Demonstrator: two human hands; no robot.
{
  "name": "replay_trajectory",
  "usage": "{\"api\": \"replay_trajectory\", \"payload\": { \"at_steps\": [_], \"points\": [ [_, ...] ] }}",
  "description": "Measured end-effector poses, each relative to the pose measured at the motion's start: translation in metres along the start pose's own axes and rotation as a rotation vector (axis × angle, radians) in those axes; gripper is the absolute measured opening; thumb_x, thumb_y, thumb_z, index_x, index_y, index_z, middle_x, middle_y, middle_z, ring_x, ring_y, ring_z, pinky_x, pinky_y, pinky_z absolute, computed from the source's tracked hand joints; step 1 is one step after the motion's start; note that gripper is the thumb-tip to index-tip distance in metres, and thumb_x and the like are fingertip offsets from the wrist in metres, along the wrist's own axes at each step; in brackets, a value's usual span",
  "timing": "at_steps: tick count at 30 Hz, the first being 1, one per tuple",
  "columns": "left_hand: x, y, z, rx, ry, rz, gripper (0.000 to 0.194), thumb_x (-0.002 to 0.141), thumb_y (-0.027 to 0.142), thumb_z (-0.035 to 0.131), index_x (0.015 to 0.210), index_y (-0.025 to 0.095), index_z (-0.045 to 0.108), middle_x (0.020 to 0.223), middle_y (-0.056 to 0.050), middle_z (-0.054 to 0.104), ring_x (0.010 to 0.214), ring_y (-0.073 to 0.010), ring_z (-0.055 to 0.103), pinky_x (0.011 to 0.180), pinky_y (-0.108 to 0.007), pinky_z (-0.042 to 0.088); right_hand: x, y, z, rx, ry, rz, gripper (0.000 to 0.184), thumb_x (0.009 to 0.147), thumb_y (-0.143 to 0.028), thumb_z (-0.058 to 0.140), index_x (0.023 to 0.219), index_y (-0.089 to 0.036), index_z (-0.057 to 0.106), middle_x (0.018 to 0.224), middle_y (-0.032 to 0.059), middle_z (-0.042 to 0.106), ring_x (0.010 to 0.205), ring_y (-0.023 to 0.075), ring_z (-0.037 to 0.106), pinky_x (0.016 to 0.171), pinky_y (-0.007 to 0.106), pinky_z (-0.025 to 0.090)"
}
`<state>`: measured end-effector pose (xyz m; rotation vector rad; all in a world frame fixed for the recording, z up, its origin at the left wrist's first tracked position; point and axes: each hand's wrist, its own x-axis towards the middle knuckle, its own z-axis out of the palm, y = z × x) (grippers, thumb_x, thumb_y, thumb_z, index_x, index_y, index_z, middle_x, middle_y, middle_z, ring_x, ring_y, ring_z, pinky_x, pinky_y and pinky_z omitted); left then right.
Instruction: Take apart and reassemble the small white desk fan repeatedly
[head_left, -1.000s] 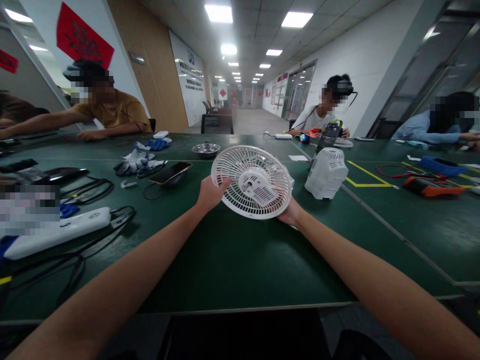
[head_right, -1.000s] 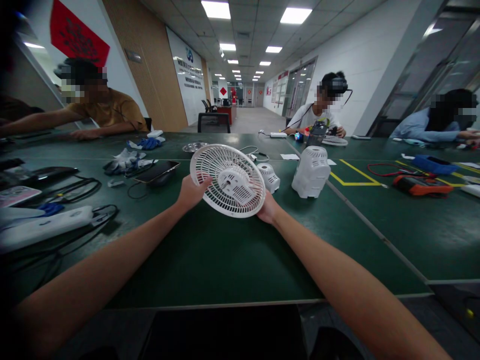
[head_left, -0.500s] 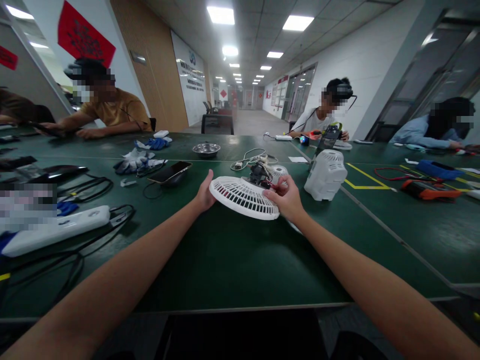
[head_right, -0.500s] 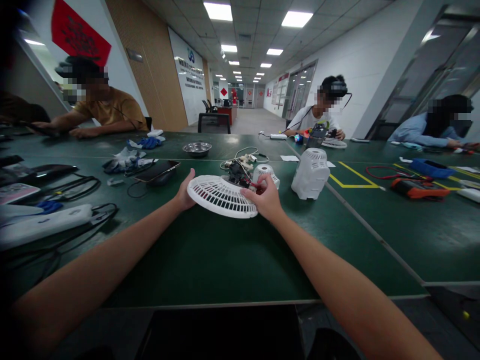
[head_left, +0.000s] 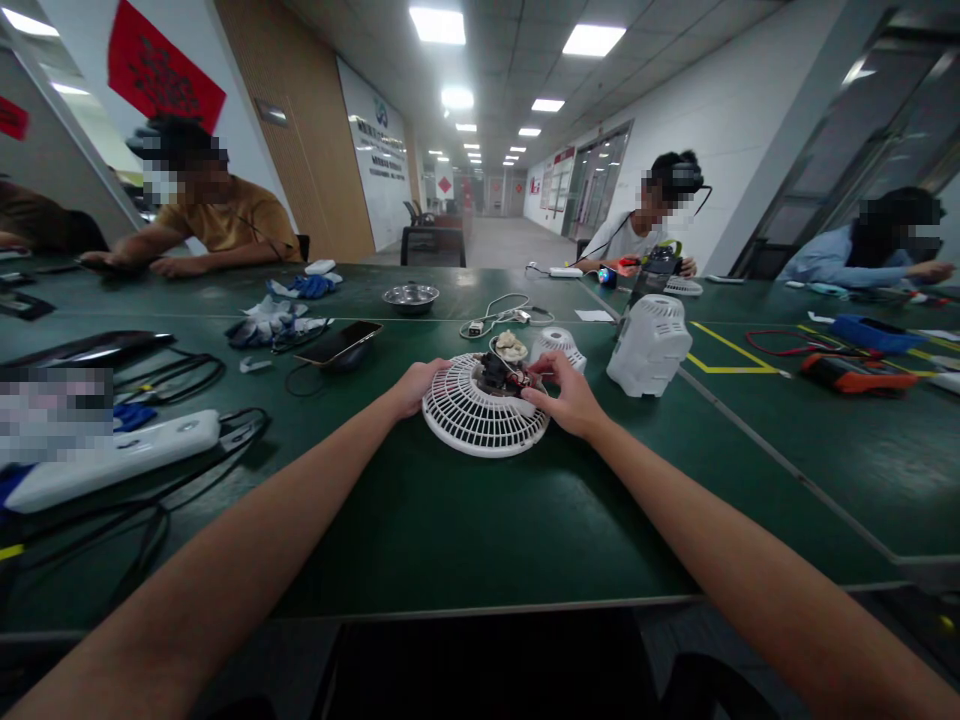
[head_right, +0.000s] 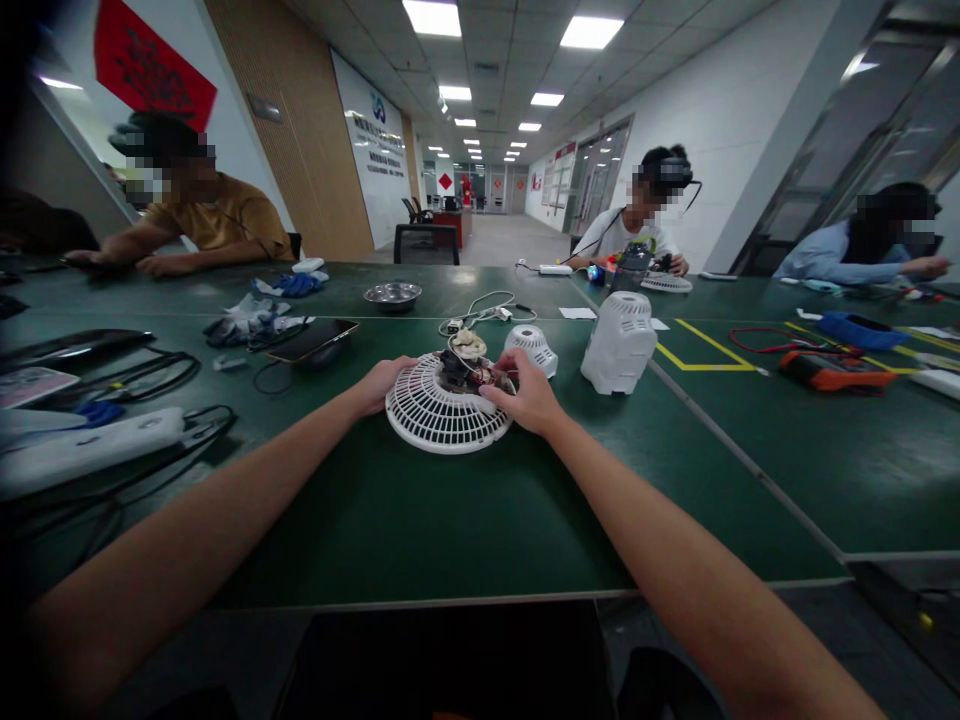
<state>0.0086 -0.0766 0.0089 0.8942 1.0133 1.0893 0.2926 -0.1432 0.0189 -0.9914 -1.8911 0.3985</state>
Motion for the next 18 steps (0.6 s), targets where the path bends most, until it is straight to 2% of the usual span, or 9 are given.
{"api": "replay_trajectory", "payload": {
  "at_steps": [2,4,7,10,12,15,18],
  "points": [
    [-0.001,0.000,0.001,0.025,0.019,0.011,0.012,0.088,0.013,0.062,0.080,0.007,0.069,0.068,-0.010,0.071,0.057,-0.0174,0.069,0.056,-0.027,0.059,0.003,0.007,-0.007,-0.040,0.063,-0.028,0.036,0.086,-0.046,0.066,0.112,-0.025,0.052,0.112,0.0074,0.064,0.107,0.0259,0.063,0.096,0.047,0.053],
    [0.001,-0.001,0.002,0.043,0.031,0.021,0.012,0.087,0.014,0.063,0.079,0.008,0.069,0.067,-0.009,0.070,0.056,-0.0174,0.069,0.055,-0.027,0.058,0.007,0.019,-0.016,-0.156,0.187,-0.015,0.036,0.087,-0.044,0.064,0.115,-0.024,0.053,0.116,0.0097,0.063,0.109,0.0277,0.062,0.099,0.049,0.051],
    [0.004,-0.003,0.001,0.069,0.037,0.050,0.011,0.086,0.015,0.065,0.078,0.010,0.068,0.067,-0.008,0.070,0.058,-0.0169,0.069,0.057,-0.027,0.058,0.011,0.041,-0.029,-0.357,0.307,0.046,0.051,0.081,-0.040,0.069,0.125,-0.021,0.053,0.125,0.0149,0.060,0.118,0.0334,0.057,0.105,0.055,0.044],
    [0.007,-0.005,-0.002,0.095,0.031,0.082,0.009,0.086,0.014,0.065,0.077,0.011,0.068,0.070,-0.006,0.071,0.062,-0.0166,0.070,0.061,-0.028,0.058,0.012,0.062,-0.038,-0.391,0.288,0.146,0.069,0.073,-0.034,0.075,0.135,-0.020,0.049,0.129,0.0165,0.059,0.123,0.0358,0.055,0.107,0.058,0.042],
    [0.008,-0.006,-0.003,0.107,0.017,0.095,0.009,0.086,0.014,0.064,0.078,0.011,0.068,0.072,-0.006,0.071,0.064,-0.0167,0.071,0.063,-0.028,0.058,0.012,0.070,-0.039,-0.351,0.233,0.236,0.078,0.068,-0.032,0.078,0.138,-0.021,0.047,0.124,0.0147,0.063,0.117,0.0351,0.059,0.104,0.059,0.044],
    [0.009,-0.008,-0.005,0.141,-0.011,0.126,0.009,0.087,0.017,0.064,0.081,0.011,0.069,0.076,-0.007,0.072,0.067,-0.0172,0.071,0.066,-0.029,0.058,0.011,0.074,-0.037,-0.297,0.169,0.309,0.082,0.061,-0.033,0.084,0.134,-0.022,0.049,0.109,0.0102,0.068,0.103,0.0329,0.065,0.099,0.058,0.047],
    [0.011,-0.010,-0.007,0.227,0.007,0.182,0.011,0.085,0.022,0.066,0.084,0.012,0.069,0.080,-0.007,0.073,0.071,-0.0183,0.071,0.068,-0.030,0.057,0.013,0.069,-0.036,-0.272,0.217,0.353,0.084,0.053,-0.035,0.087,0.129,-0.021,0.052,0.098,0.0078,0.069,0.095,0.0325,0.067,0.096,0.056,0.049]
  ]
}}
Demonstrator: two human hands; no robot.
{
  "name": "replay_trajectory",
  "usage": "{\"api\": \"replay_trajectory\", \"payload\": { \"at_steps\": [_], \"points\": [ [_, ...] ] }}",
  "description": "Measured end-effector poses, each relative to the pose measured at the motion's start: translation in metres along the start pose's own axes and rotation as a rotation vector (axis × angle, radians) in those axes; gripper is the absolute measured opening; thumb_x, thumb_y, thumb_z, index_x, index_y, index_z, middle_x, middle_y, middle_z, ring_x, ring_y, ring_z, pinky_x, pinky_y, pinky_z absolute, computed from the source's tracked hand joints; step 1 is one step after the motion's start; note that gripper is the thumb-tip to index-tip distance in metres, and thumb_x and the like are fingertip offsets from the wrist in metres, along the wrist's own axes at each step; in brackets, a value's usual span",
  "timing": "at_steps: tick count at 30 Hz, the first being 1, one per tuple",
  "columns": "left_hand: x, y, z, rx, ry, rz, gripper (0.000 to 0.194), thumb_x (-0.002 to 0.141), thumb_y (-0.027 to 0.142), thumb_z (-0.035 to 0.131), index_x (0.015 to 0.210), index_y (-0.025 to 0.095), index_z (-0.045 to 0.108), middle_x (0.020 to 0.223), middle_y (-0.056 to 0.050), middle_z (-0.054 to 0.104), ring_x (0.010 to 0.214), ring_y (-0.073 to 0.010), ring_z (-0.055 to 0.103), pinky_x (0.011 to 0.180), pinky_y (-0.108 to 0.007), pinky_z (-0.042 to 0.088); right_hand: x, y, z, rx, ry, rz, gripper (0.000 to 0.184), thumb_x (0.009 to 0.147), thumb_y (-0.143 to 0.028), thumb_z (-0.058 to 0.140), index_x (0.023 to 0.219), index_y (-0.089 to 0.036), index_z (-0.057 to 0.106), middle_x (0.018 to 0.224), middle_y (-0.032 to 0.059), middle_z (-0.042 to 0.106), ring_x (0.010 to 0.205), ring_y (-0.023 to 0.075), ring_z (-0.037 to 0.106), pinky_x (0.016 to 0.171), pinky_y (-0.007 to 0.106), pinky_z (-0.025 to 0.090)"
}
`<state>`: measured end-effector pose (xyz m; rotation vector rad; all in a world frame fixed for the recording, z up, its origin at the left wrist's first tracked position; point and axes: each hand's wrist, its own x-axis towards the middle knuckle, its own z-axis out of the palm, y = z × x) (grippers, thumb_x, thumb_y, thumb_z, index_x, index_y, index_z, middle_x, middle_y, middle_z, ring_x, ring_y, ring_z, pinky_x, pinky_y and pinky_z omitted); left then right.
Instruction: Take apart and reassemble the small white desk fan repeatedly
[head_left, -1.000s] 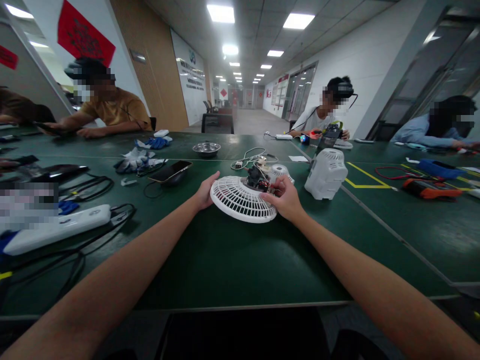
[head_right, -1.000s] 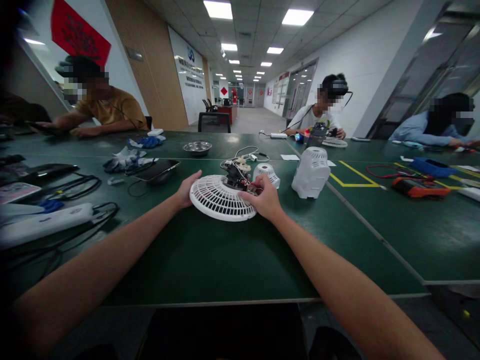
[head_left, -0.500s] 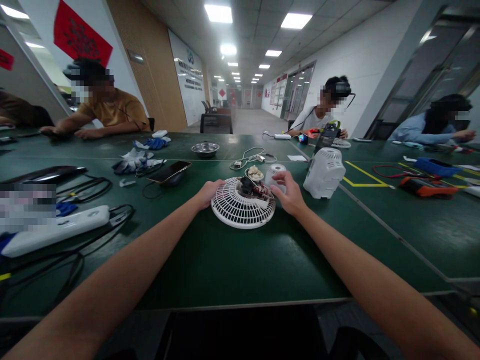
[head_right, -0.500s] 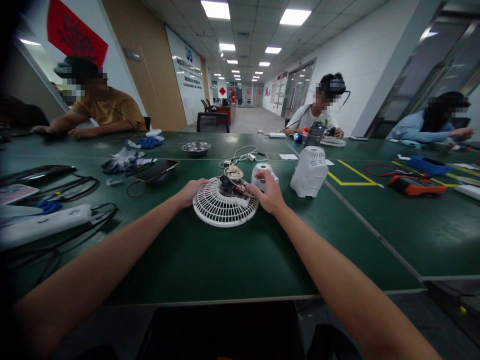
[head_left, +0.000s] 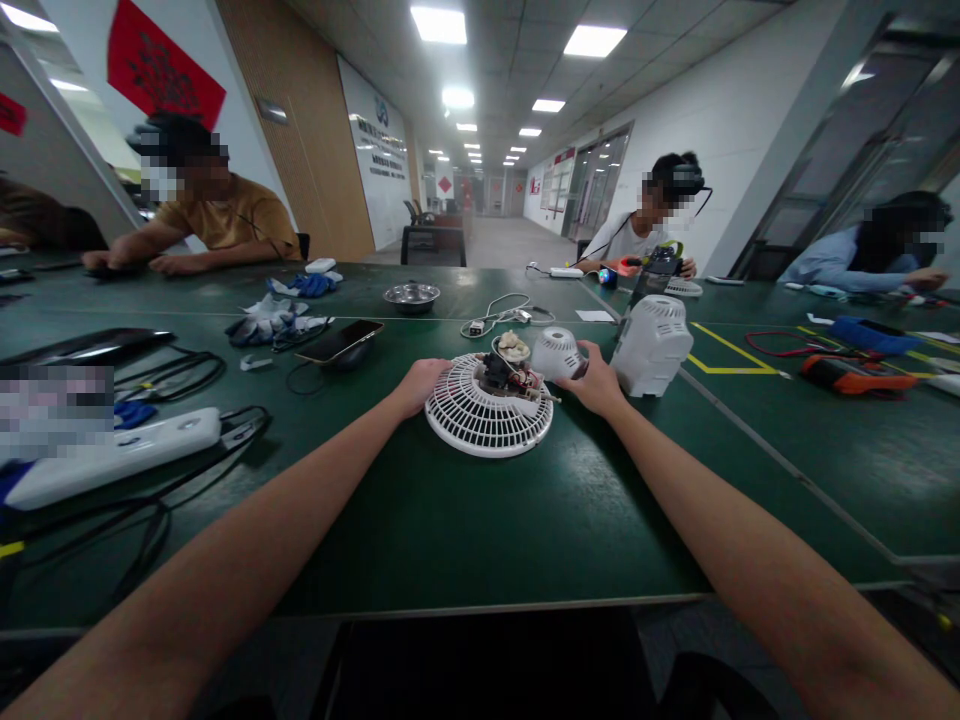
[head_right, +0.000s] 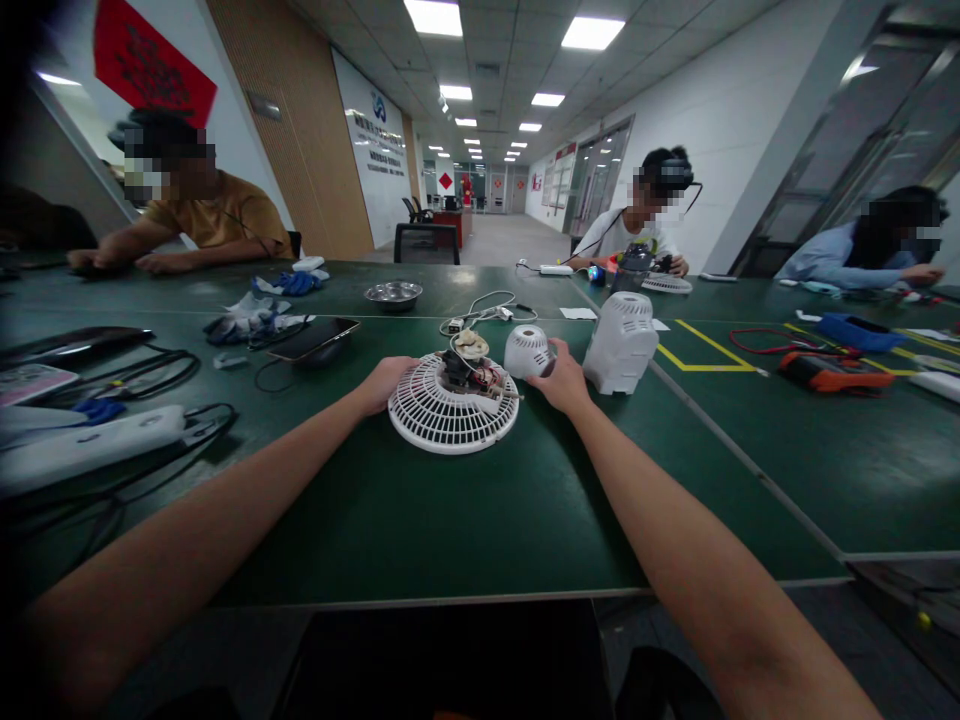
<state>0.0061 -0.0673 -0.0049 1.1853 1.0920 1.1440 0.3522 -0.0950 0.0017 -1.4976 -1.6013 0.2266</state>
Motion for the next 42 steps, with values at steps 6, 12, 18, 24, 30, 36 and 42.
{"api": "replay_trajectory", "payload": {
  "at_steps": [6,12,18,24,30,36,42],
  "points": [
    [0.003,-0.001,-0.008,0.391,0.166,0.207,0.020,0.080,0.031,0.069,0.094,0.016,0.074,0.096,-0.008,0.076,0.090,-0.0232,0.070,0.085,-0.032,0.051,-0.004,-0.023,-0.004,0.534,-0.009,0.383,0.054,0.074,-0.061,0.062,0.113,-0.025,0.052,0.085,0.0054,0.069,0.079,0.0288,0.069,0.074,0.047,0.057],
    [-0.005,0.004,-0.010,0.558,0.151,0.292,0.020,0.083,0.033,0.066,0.094,0.020,0.076,0.099,-0.008,0.076,0.095,-0.0259,0.068,0.092,-0.036,0.049,-0.022,-0.058,0.001,0.935,-0.181,0.320,0.049,0.080,-0.067,0.052,0.109,-0.027,0.054,0.091,0.0051,0.070,0.082,0.0239,0.069,0.075,0.042,0.059],
    [-0.014,0.014,-0.003,0.612,0.109,0.462,0.023,0.084,0.019,0.063,0.104,0.021,0.075,0.113,-0.009,0.074,0.106,-0.0267,0.066,0.101,-0.041,0.048,-0.042,-0.087,0.006,0.812,-0.214,0.048,0.068,0.072,-0.045,0.080,0.131,-0.032,0.048,0.106,0.0033,0.069,0.097,0.0263,0.067,0.093,0.051,0.056],
    [-0.023,0.023,0.003,0.600,-0.006,0.591,0.034,0.081,0.008,0.061,0.110,0.021,0.074,0.115,-0.008,0.073,0.110,-0.0269,0.066,0.104,-0.043,0.048,-0.048,-0.093,0.000,0.565,-0.276,-0.166,0.078,0.072,-0.040,0.083,0.139,-0.035,0.044,0.111,0.0048,0.069,0.101,0.0284,0.066,0.099,0.056,0.052],
    [-0.027,0.028,0.007,0.591,-0.085,0.604,0.048,0.079,0.002,0.059,0.122,0.022,0.068,0.107,-0.006,0.075,0.104,-0.0257,0.070,0.107,-0.045,0.047,-0.047,-0.092,-0.001,0.411,-0.252,-0.259,0.079,0.076,-0.039,0.081,0.144,-0.035,0.042,0.113,0.0061,0.068,0.100,0.0288,0.066,0.096,0.058,0.053],
    [-0.031,0.034,0.012,0.570,-0.128,0.540,0.048,0.077,0.001,0.061,0.119,0.024,0.069,0.110,-0.007,0.075,0.108,-0.0280,0.069,0.108,-0.046,0.045,-0.047,-0.094,-0.004,0.237,-0.274,-0.382,0.071,0.079,-0.038,0.077,0.144,-0.033,0.048,0.135,0.0092,0.061,0.110,0.0313,0.062,0.091,0.055,0.055],
    [-0.035,0.038,0.014,0.675,-0.224,0.644,0.050,0.079,0.001,0.051,0.122,0.022,0.067,0.118,-0.008,0.073,0.112,-0.0274,0.067,0.107,-0.045,0.045,-0.045,-0.090,-0.003,0.255,-0.267,-0.357,0.072,0.077,-0.032,0.075,0.144,-0.032,0.047,0.135,0.0097,0.060,0.110,0.0319,0.062,0.083,0.050,0.057]
  ]
}}
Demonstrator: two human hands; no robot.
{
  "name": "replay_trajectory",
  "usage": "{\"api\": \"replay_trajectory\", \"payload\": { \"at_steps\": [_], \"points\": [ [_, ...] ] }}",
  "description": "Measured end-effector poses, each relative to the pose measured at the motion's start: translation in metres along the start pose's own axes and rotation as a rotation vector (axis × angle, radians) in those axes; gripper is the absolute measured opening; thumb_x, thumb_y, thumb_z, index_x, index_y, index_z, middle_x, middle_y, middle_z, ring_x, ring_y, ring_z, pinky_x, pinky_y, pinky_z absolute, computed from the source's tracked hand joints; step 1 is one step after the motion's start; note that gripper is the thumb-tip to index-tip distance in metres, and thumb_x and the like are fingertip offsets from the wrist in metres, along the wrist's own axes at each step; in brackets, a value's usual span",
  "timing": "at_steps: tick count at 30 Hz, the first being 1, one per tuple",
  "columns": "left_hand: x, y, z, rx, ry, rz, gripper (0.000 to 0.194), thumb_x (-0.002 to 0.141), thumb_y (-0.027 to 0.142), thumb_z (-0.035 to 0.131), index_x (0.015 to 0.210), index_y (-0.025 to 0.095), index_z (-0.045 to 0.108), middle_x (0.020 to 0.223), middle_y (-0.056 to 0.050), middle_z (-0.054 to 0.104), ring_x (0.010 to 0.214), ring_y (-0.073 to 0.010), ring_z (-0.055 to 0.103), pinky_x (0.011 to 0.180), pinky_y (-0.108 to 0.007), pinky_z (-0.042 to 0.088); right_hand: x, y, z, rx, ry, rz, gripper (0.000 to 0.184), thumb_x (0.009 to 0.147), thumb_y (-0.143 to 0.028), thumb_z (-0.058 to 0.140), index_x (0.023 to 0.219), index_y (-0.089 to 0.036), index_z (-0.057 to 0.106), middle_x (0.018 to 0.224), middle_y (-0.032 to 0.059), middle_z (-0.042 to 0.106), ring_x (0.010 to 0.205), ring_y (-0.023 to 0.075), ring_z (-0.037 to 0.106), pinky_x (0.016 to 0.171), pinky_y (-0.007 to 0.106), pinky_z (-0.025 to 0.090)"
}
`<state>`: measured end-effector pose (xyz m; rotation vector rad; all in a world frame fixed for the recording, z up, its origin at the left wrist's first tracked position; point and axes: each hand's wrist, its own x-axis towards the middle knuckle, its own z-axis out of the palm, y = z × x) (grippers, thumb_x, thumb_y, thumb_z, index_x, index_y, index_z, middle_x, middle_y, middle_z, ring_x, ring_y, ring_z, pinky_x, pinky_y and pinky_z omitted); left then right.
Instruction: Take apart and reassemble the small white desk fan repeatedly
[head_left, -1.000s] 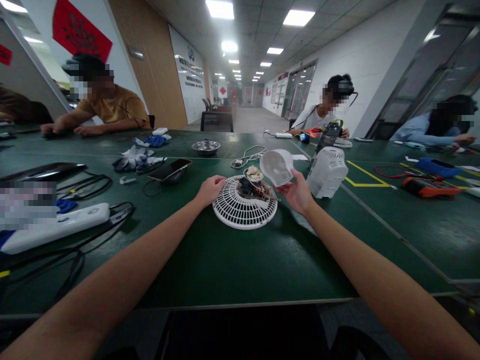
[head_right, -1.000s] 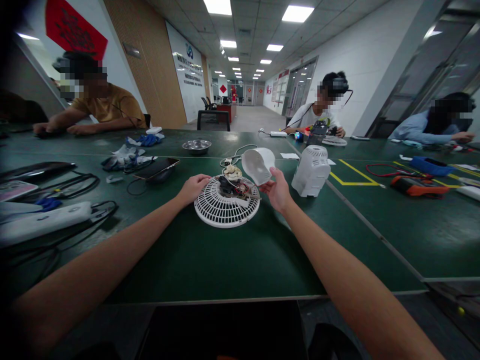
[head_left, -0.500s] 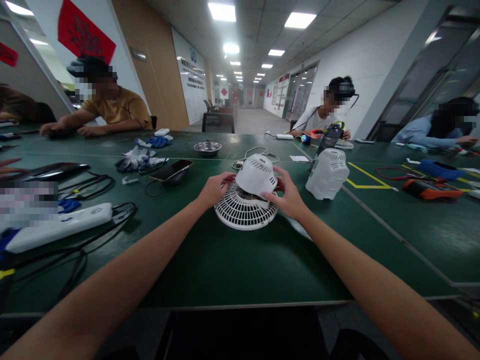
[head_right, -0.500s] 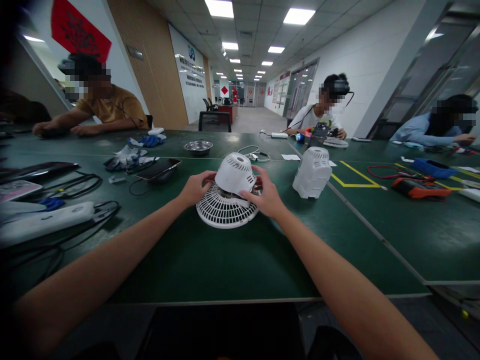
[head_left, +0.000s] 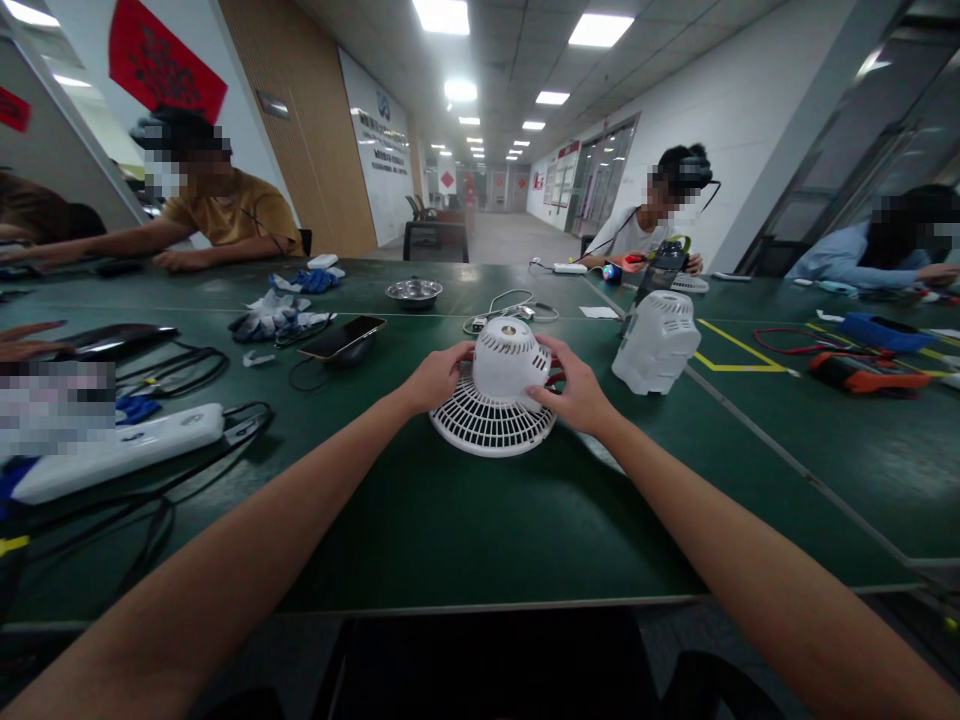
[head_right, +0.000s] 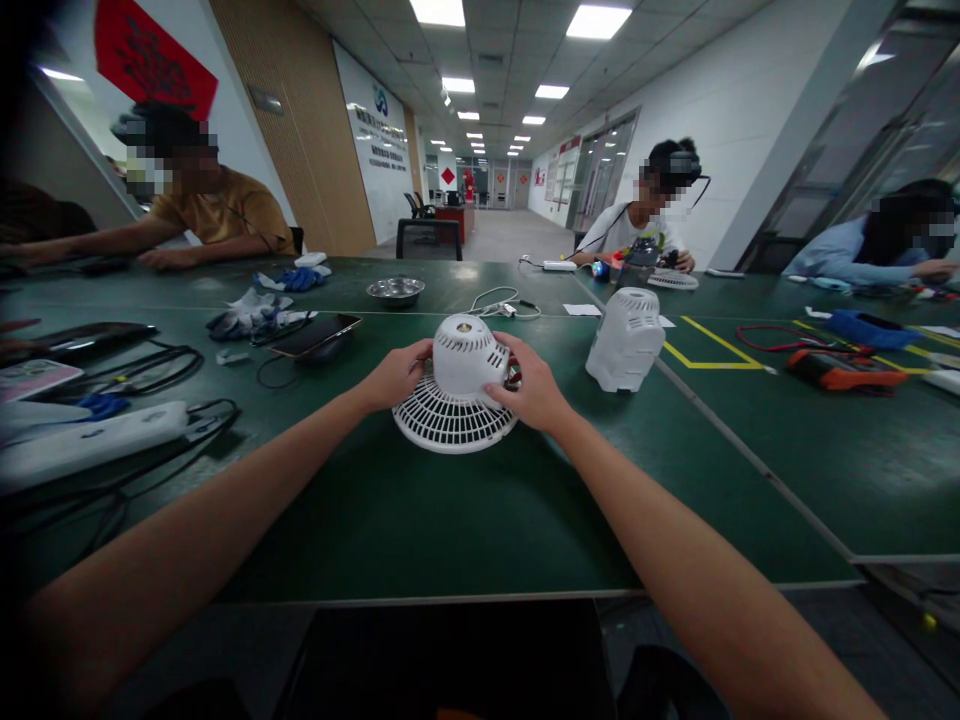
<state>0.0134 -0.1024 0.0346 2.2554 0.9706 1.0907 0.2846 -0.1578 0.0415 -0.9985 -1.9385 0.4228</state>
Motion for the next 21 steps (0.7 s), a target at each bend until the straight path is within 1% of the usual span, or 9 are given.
{"api": "replay_trajectory", "payload": {
  "at_steps": [2,5,7,9,12,16,19,21],
  "points": [
    [0.0004,0.0025,-0.0007,0.018,-0.015,0.015,0.047,0.078,0.004,0.054,0.119,0.021,0.069,0.115,-0.008,0.073,0.109,-0.0278,0.067,0.105,-0.046,0.046,-0.0001,0.0020,-0.0006,-0.003,0.002,-0.005,0.073,0.075,-0.030,0.074,0.143,-0.031,0.048,0.136,0.0097,0.060,0.109,0.0321,0.061,0.084,0.051,0.057],
    [0.0007,0.0060,-0.0015,0.024,-0.032,0.017,0.036,0.076,0.012,0.060,0.108,0.022,0.072,0.107,-0.008,0.072,0.101,-0.0282,0.066,0.099,-0.045,0.047,-0.0006,0.0053,-0.0016,-0.005,-0.017,-0.019,0.074,0.075,-0.028,0.073,0.144,-0.032,0.046,0.138,0.0097,0.058,0.112,0.0329,0.060,0.089,0.052,0.055],
    [0.0001,0.0071,-0.0017,0.030,-0.061,0.036,0.027,0.076,0.018,0.062,0.101,0.021,0.072,0.104,-0.008,0.070,0.100,-0.0292,0.063,0.097,-0.046,0.046,-0.0014,0.0072,-0.0024,0.007,-0.037,-0.032,0.075,0.075,-0.029,0.073,0.145,-0.031,0.045,0.140,0.0098,0.056,0.114,0.0335,0.060,0.092,0.053,0.054],
    [-0.0011,0.0072,-0.0016,0.038,-0.095,0.076,0.025,0.078,0.026,0.063,0.100,0.020,0.072,0.104,-0.010,0.067,0.102,-0.0307,0.059,0.098,-0.047,0.044,-0.0022,0.0082,-0.0029,0.029,-0.055,-0.042,0.076,0.075,-0.029,0.073,0.145,-0.031,0.044,0.141,0.0102,0.055,0.117,0.0343,0.059,0.095,0.053,0.053],
    [-0.0031,0.0070,-0.0006,0.055,-0.124,0.130,0.033,0.082,0.041,0.066,0.106,0.020,0.072,0.109,-0.012,0.065,0.102,-0.0316,0.057,0.097,-0.048,0.042,-0.0036,0.0067,-0.0029,0.054,-0.071,-0.018,0.076,0.077,-0.032,0.073,0.147,-0.030,0.043,0.141,0.0103,0.056,0.119,0.0355,0.059,0.097,0.054,0.052],
    [-0.0040,0.0065,0.0016,0.120,-0.100,0.134,0.045,0.079,0.053,0.071,0.110,0.020,0.072,0.111,-0.013,0.065,0.100,-0.0306,0.057,0.094,-0.047,0.044,-0.0045,0.0016,-0.0013,0.053,-0.092,0.033,0.084,0.077,-0.040,0.077,0.150,-0.031,0.038,0.141,0.0107,0.057,0.120,0.0365,0.060,0.098,0.057,0.052],
    [-0.0032,0.0045,0.0021,0.192,-0.136,0.156,0.053,0.081,0.059,0.067,0.116,0.018,0.069,0.115,-0.014,0.063,0.104,-0.0311,0.056,0.095,-0.050,0.044,-0.0038,-0.0004,-0.0012,0.019,-0.104,0.043,0.090,0.074,-0.044,0.081,0.151,-0.029,0.036,0.138,0.0121,0.059,0.118,0.0377,0.062,0.098,0.060,0.052],
    [-0.0027,0.0026,0.0017,0.236,-0.160,0.179,0.057,0.084,0.061,0.063,0.120,0.016,0.067,0.117,-0.014,0.062,0.106,-0.0314,0.056,0.095,-0.051,0.045,-0.0029,-0.0006,-0.0021,0.000,-0.108,0.040,0.089,0.074,-0.046,0.081,0.150,-0.029,0.037,0.137,0.0121,0.060,0.117,0.0375,0.063,0.098,0.061,0.053]
  ]
}}
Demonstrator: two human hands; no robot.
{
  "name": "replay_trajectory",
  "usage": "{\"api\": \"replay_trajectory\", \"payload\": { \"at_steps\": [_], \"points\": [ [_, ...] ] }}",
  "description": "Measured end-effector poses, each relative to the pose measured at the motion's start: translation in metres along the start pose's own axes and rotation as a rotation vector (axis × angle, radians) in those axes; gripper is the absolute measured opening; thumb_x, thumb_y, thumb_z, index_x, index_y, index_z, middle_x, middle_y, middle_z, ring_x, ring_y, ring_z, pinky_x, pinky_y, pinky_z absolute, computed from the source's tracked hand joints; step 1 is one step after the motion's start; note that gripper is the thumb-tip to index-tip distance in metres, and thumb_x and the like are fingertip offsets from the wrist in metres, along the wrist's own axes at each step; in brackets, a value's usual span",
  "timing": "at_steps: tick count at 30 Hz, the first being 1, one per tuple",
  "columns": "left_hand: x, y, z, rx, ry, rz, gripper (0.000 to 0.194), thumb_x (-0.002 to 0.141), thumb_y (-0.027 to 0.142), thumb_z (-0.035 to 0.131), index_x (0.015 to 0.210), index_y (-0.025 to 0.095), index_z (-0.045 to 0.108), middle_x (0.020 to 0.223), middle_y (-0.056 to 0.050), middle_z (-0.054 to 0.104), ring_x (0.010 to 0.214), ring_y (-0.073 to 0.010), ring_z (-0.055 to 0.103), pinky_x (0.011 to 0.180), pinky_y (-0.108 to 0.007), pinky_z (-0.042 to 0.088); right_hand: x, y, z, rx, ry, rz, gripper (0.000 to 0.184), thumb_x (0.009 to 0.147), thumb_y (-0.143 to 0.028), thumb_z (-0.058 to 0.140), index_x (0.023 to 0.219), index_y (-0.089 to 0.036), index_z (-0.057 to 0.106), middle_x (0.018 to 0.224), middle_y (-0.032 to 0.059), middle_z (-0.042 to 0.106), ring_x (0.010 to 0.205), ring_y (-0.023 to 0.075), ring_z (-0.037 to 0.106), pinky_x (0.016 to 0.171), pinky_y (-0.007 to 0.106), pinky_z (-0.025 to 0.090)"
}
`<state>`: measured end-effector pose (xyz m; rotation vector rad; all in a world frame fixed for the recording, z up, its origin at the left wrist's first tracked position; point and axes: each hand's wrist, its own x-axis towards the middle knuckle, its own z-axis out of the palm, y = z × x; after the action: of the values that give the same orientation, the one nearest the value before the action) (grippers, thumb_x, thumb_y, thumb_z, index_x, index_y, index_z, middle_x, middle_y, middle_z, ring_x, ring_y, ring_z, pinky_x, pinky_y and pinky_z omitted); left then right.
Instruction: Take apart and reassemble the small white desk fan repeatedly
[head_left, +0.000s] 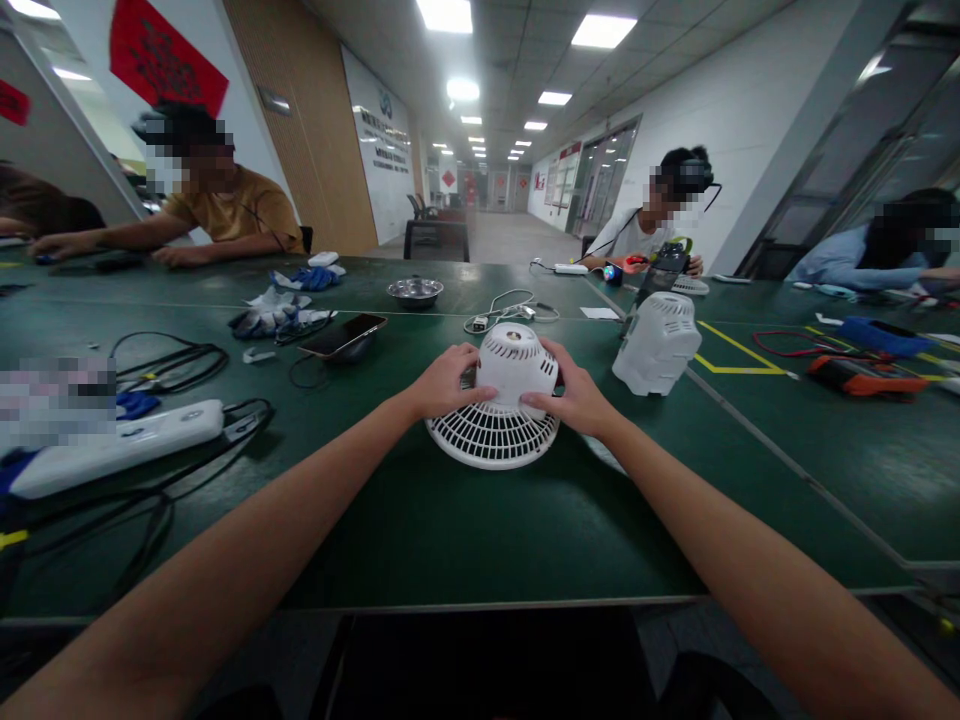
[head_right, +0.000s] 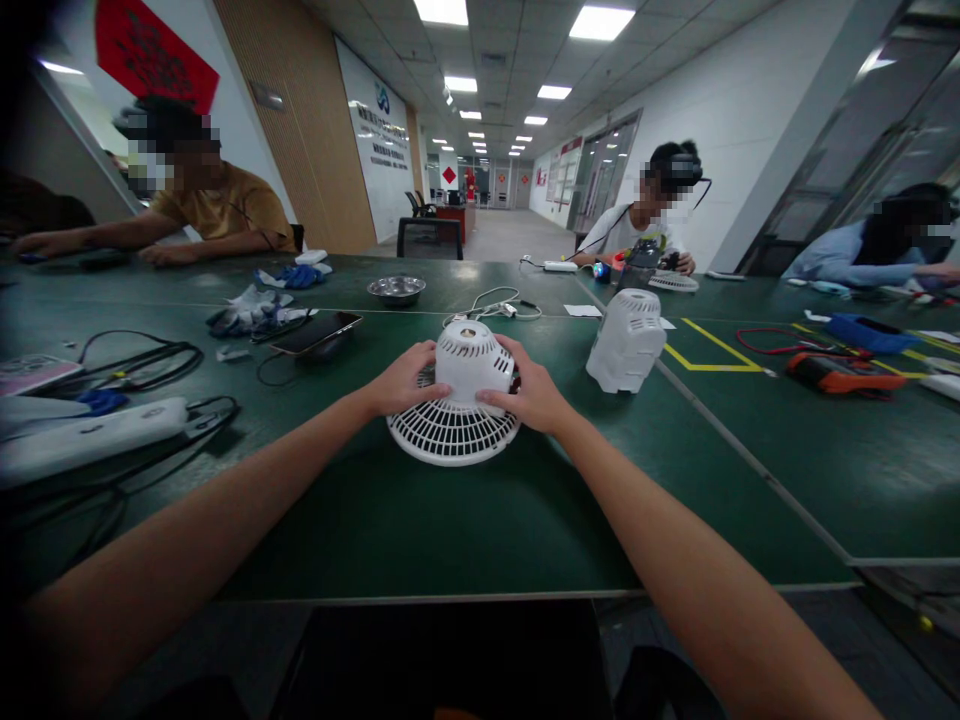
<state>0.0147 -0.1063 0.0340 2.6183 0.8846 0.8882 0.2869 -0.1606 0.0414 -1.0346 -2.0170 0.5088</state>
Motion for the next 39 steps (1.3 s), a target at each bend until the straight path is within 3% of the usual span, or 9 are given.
{"api": "replay_trajectory", "payload": {
  "at_steps": [13,19,28,39],
  "points": [
    [0.000,-0.005,0.001,0.001,-0.004,0.015,0.059,0.085,0.062,0.063,0.124,0.018,0.066,0.121,-0.015,0.060,0.109,-0.0323,0.056,0.094,-0.053,0.048,0.002,0.002,-0.001,-0.019,-0.014,-0.028,0.089,0.076,-0.047,0.080,0.152,-0.028,0.037,0.138,0.0123,0.061,0.118,0.0361,0.063,0.098,0.059,0.054],
    [-0.001,-0.004,0.001,-0.029,-0.031,-0.037,0.062,0.084,0.060,0.065,0.129,0.018,0.063,0.130,-0.016,0.056,0.117,-0.0342,0.055,0.099,-0.056,0.047,0.002,0.002,0.003,-0.043,0.013,-0.041,0.087,0.078,-0.047,0.078,0.152,-0.029,0.036,0.138,0.0125,0.061,0.119,0.0362,0.063,0.100,0.060,0.052],
    [0.000,-0.003,0.002,-0.063,-0.021,-0.068,0.059,0.083,0.060,0.066,0.124,0.017,0.064,0.124,-0.015,0.058,0.115,-0.0337,0.057,0.100,-0.055,0.047,0.005,-0.001,0.010,-0.057,0.065,-0.018,0.092,0.071,-0.047,0.082,0.148,-0.027,0.037,0.139,0.0128,0.059,0.122,0.0360,0.061,0.106,0.059,0.045],
    [-0.002,0.000,-0.001,-0.100,-0.049,-0.111,0.063,0.081,0.060,0.069,0.127,0.017,0.063,0.131,-0.017,0.056,0.120,-0.0343,0.056,0.102,-0.053,0.047,0.008,-0.005,0.011,-0.060,0.062,-0.046,0.085,0.076,-0.046,0.080,0.147,-0.026,0.038,0.140,0.0116,0.058,0.123,0.0335,0.059,0.108,0.054,0.045]
  ]
}}
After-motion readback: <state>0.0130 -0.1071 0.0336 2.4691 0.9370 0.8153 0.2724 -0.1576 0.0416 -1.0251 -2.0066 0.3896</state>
